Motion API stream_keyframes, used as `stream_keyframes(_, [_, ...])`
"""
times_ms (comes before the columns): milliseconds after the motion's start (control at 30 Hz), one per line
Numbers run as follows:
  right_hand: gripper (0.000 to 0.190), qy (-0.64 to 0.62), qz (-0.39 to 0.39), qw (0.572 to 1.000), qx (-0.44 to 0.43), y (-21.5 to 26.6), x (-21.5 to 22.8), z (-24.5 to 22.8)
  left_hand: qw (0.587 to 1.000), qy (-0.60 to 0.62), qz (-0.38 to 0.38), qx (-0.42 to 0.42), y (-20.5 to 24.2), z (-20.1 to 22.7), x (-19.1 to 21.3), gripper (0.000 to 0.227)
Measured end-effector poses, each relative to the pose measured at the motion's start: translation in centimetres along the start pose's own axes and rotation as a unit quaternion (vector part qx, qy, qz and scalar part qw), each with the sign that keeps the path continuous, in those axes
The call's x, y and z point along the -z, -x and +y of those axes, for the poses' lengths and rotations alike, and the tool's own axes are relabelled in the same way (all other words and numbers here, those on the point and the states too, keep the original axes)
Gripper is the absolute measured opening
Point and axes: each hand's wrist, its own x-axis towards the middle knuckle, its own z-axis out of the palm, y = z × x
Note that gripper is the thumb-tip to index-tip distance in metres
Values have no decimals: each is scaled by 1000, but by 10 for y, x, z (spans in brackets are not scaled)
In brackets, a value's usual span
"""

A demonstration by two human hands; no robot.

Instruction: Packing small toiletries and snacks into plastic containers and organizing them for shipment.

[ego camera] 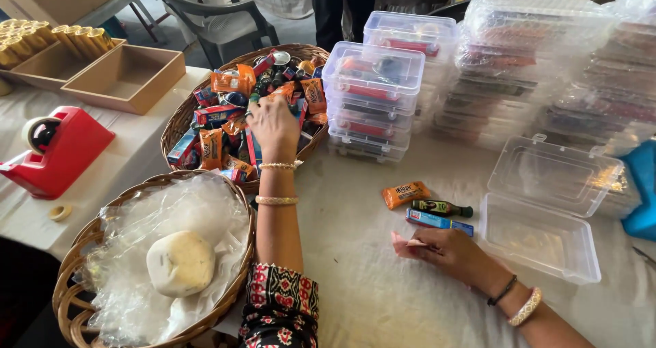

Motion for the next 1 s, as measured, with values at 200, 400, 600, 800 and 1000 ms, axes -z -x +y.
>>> stream_keyframes(200, [25,11,55,991,122,-4,-9,19,998,-37,37,41,3,-26,-36,25])
stream_keyframes(400, [25,10,53,993,105,-3,-6,13,998,-8,19,59,-7,-36,-57,22])
stream_keyframes(600, [27,-1,42,998,54,-2,-4,10,996,-52,-67,33,-3,-17,-5,18])
stream_keyframes(800, [33,-4,51,989,140,-4,-11,24,969,-71,-224,-81,-7,-26,-24,31])
stream_keyframes(1000, [44,-45,15,989,142,5,5,3,948,-99,-288,-90,0,-18,-6,40])
